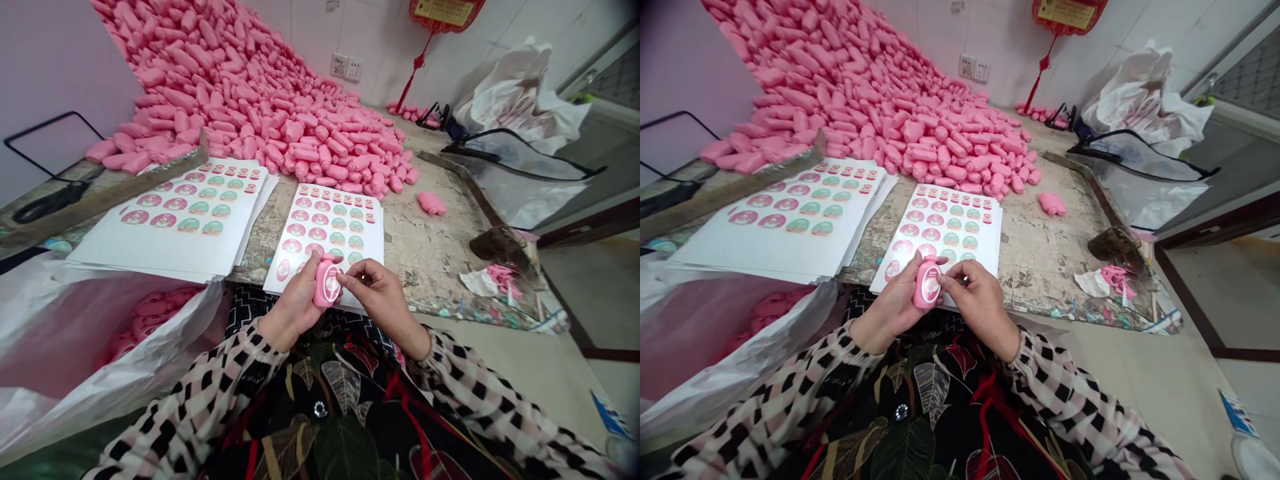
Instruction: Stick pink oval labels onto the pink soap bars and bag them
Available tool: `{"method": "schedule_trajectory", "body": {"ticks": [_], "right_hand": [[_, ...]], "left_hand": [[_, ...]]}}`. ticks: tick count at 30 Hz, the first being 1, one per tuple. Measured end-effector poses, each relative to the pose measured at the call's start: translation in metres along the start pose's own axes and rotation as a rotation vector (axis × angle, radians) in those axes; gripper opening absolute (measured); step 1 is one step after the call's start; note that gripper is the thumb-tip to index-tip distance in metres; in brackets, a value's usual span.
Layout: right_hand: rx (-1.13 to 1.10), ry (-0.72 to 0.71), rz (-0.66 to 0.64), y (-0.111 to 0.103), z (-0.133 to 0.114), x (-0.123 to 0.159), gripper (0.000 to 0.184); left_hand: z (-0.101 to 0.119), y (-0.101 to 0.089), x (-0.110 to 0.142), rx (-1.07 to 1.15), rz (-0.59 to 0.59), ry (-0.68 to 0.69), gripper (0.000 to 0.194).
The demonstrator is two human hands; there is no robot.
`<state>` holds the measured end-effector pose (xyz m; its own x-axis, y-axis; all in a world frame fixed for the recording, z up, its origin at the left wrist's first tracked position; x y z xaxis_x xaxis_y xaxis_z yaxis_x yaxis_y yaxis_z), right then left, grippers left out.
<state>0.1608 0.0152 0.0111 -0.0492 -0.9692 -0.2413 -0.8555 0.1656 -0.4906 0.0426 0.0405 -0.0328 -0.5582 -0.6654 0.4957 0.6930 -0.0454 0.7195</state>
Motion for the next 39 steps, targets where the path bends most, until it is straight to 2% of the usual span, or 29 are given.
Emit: {"method": "schedule_trajectory", "body": {"ticks": [21, 30, 32, 36, 39], "right_hand": [[0.059, -0.018, -0.035, 0.009, 0.005, 0.001, 0.021], [0.067, -0.029, -0.029, 0.007, 0.006, 0.001, 0.021], [0.102, -0.058, -0.031, 0.004, 0.004, 0.001, 0.019], [0.228, -0.193, -0.130, -0.003, -0.009, 0.000, 0.014], [0.302, -0.257, -0.213, -0.009, -0.013, -0.003, 0.016]], "left_hand": [[0.000, 0.002, -0.002, -0.016, -0.037, 0.031, 0.043], [0.002, 0.005, 0.002, -0.083, -0.071, 0.013, 0.053], [0.003, 0.005, 0.006, -0.142, -0.119, 0.006, 0.045], [0.002, 0.005, 0.011, -0.254, -0.215, -0.035, 0.057], [0.002, 0.004, 0.011, -0.262, -0.232, -0.052, 0.053]]}}
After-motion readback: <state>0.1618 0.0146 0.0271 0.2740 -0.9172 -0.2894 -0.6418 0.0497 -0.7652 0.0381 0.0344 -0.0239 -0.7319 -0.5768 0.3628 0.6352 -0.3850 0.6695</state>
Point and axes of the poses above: each hand's wrist, its own x-axis away from the middle knuckle, its own y-axis out of the palm, z = x × y, the point moved 5 cm from there along -x, towards the middle knuckle, and after that the axes turned 9 degrees about -y, right-handed, at the moved point
